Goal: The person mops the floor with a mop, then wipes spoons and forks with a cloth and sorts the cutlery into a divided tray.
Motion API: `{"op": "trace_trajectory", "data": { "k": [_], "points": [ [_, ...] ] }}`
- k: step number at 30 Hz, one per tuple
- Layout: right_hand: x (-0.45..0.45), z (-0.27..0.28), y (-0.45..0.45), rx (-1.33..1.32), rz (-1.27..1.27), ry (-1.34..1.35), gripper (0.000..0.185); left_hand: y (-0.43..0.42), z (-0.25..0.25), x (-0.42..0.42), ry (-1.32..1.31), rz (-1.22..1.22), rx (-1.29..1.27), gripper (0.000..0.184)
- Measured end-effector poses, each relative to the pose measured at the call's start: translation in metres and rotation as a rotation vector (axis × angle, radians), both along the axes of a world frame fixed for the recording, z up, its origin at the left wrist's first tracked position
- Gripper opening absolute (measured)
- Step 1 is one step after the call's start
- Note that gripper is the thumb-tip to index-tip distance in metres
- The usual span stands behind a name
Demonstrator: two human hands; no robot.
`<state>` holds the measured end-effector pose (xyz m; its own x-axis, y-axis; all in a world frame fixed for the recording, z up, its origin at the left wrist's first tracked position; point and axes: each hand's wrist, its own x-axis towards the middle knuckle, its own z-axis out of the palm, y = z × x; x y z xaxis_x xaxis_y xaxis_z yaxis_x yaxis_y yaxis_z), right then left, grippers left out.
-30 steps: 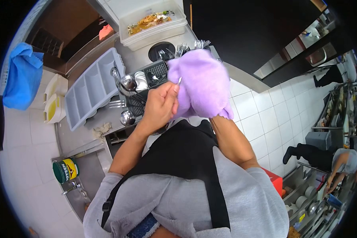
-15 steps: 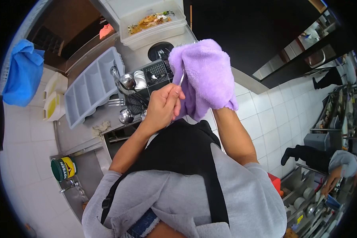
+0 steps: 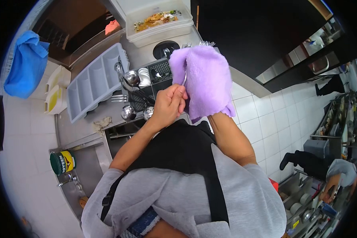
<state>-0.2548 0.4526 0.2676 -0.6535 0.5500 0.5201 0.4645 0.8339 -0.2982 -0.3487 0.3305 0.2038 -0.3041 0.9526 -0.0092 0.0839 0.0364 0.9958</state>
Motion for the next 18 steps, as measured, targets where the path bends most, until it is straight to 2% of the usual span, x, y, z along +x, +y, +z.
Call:
{"op": "trace_trajectory", "data": {
  "k": [3,6,7,8,10,11,12,14,16,18],
  "points": [
    [0.004,-0.014,0.006,0.2,0.186,0.061,0.013,0.004,-0.005,0.0,0.006,0.051,0.09,0.048],
    [0.009,-0.01,0.017,0.302,0.202,-0.068,0.013,-0.003,0.013,-0.02,0.7,0.01,0.093,0.046],
    [0.01,0.0,0.012,0.267,0.127,-0.19,0.015,-0.007,0.021,-0.019,0.478,0.136,0.15,0.037],
    [0.012,0.01,0.007,0.238,0.055,-0.319,0.016,-0.009,0.004,-0.038,0.351,0.193,0.316,0.025],
    [0.007,0.0,-0.002,0.163,-0.009,-0.267,0.023,-0.009,0.049,-0.04,0.209,0.264,0.212,0.017],
    [0.002,-0.001,-0.01,0.129,0.016,-0.284,0.022,0.0,0.064,-0.037,0.258,0.249,0.3,0.017],
    [-0.003,-0.003,-0.018,0.094,0.04,-0.3,0.021,0.009,0.05,-0.053,0.442,0.152,0.421,0.016],
    [-0.007,0.002,-0.032,0.102,0.153,-0.464,0.016,0.011,0.048,-0.062,0.435,0.192,0.422,0.016],
    [-0.014,0.011,-0.042,0.172,0.265,-0.642,0.015,0.007,0.051,-0.073,0.446,0.414,0.319,0.02],
    [-0.017,0.008,-0.046,0.164,0.285,-0.684,0.016,0.013,0.022,-0.077,-0.051,0.455,0.35,0.028]
  ]
}}
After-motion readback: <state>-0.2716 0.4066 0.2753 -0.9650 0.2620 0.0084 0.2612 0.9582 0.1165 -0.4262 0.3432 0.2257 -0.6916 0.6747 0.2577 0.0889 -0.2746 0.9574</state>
